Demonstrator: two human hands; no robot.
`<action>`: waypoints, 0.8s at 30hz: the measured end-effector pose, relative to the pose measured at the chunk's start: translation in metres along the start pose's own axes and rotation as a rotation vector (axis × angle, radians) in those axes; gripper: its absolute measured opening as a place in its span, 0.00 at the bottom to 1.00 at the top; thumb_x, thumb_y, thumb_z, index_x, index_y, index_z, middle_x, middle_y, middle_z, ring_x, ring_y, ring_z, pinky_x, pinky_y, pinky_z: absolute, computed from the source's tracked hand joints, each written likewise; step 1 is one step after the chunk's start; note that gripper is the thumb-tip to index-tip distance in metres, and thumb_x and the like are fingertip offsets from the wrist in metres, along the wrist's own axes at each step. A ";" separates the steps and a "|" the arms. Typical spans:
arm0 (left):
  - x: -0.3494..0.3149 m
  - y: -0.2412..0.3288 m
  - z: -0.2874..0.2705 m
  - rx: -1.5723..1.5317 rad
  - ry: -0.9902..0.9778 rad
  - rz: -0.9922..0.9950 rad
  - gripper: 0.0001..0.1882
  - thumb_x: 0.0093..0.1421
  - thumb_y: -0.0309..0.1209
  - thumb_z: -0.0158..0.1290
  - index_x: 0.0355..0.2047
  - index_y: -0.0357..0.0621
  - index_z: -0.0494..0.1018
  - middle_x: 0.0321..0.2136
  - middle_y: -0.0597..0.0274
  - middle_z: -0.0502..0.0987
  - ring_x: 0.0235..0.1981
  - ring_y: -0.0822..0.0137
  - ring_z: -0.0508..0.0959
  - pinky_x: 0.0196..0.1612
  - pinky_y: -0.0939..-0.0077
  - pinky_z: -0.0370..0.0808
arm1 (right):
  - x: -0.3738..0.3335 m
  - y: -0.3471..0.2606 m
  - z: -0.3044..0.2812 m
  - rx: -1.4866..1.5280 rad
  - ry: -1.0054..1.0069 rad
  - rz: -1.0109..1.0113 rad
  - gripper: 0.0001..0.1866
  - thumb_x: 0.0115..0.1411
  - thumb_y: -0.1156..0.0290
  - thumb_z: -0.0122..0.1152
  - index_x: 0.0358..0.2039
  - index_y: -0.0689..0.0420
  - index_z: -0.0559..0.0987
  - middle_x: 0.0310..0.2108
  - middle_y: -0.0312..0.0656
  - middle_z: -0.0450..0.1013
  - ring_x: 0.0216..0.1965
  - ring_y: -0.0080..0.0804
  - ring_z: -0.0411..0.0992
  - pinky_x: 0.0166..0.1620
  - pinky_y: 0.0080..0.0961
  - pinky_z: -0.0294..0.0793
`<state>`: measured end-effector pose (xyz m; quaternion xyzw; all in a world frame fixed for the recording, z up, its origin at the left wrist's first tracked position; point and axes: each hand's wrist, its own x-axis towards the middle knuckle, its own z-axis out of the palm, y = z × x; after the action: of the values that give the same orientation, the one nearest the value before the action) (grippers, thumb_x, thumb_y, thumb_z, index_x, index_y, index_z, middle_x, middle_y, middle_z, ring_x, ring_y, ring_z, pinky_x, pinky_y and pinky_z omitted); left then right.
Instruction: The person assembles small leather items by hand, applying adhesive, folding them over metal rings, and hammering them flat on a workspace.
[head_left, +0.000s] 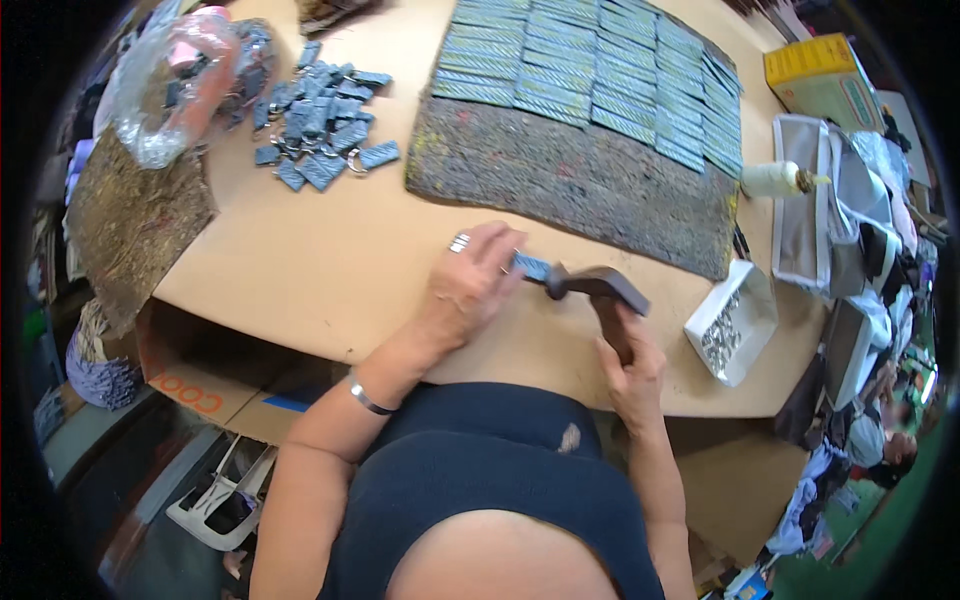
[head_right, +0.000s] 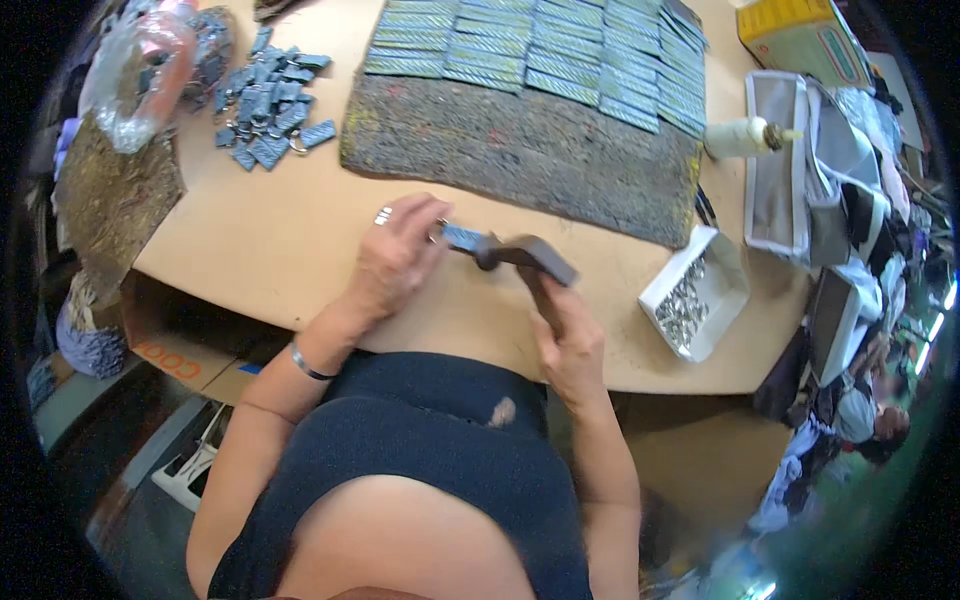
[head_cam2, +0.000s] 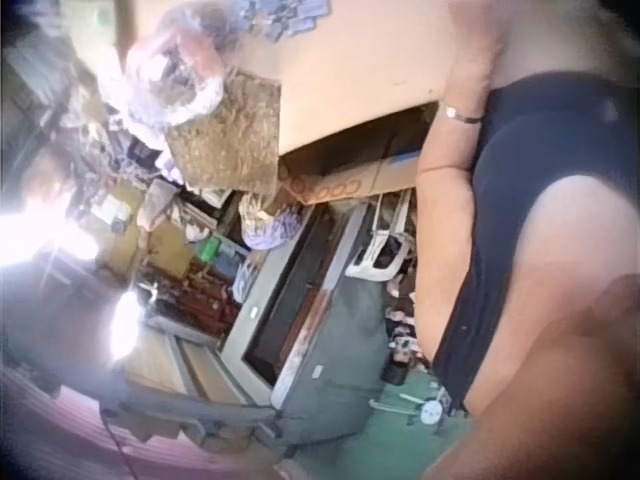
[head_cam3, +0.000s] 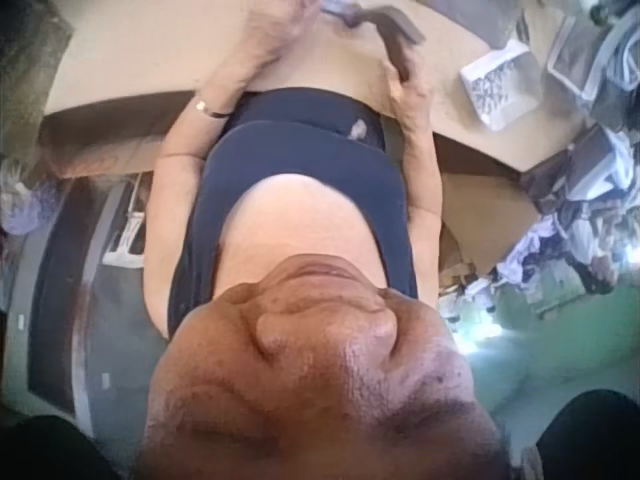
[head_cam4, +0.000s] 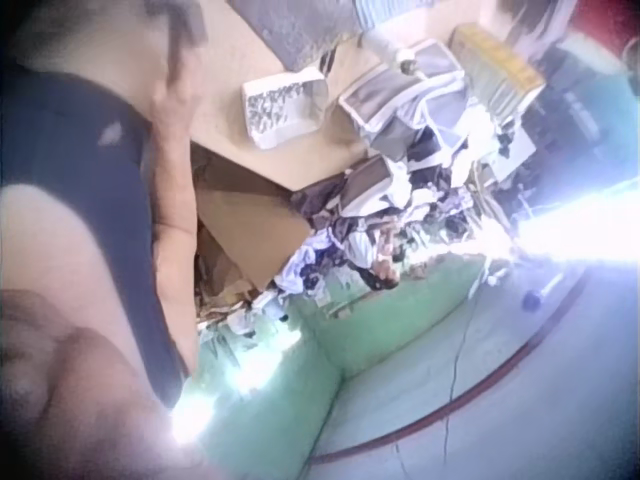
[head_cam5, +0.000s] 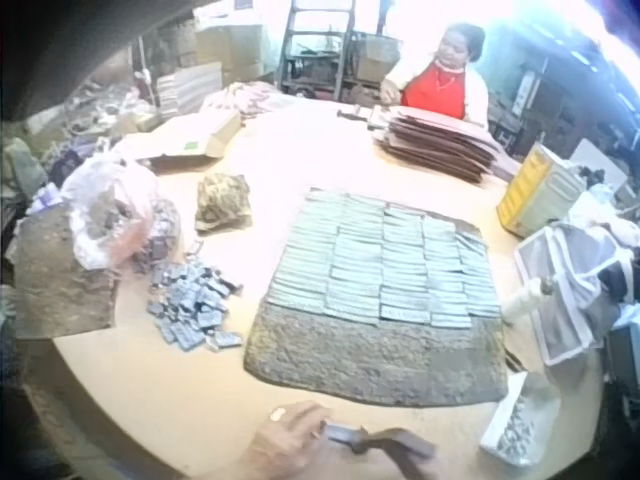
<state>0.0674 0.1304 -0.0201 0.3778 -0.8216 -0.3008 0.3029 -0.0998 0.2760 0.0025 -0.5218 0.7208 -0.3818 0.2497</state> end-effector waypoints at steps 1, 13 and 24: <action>0.002 0.004 0.000 0.073 -0.052 0.057 0.11 0.42 0.22 0.56 0.29 0.40 0.70 0.31 0.59 0.71 0.33 0.60 0.71 0.34 0.69 0.70 | 0.000 -0.005 -0.006 -0.105 -0.004 -0.007 0.26 0.49 0.82 0.52 0.51 0.62 0.64 0.44 0.49 0.68 0.39 0.35 0.71 0.40 0.25 0.70; 0.054 -0.062 -0.079 -0.007 0.226 -0.112 0.07 0.50 0.22 0.53 0.31 0.42 0.73 0.26 0.60 0.75 0.25 0.68 0.74 0.29 0.78 0.70 | 0.003 -0.016 -0.029 -0.629 -0.226 0.182 0.28 0.48 0.70 0.58 0.51 0.57 0.64 0.29 0.48 0.71 0.23 0.41 0.69 0.27 0.31 0.70; 0.062 -0.137 -0.099 0.625 0.303 -0.071 0.22 0.60 0.40 0.40 0.55 0.54 0.58 0.58 0.58 0.53 0.59 0.55 0.50 0.59 0.61 0.47 | 0.031 0.035 -0.141 -0.814 0.349 0.268 0.16 0.49 0.76 0.55 0.40 0.59 0.71 0.32 0.47 0.70 0.34 0.46 0.68 0.36 0.36 0.67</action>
<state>0.1666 -0.0184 -0.0394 0.5209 -0.8062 0.0146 0.2803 -0.2361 0.2935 0.0579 -0.4074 0.9045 -0.1140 -0.0534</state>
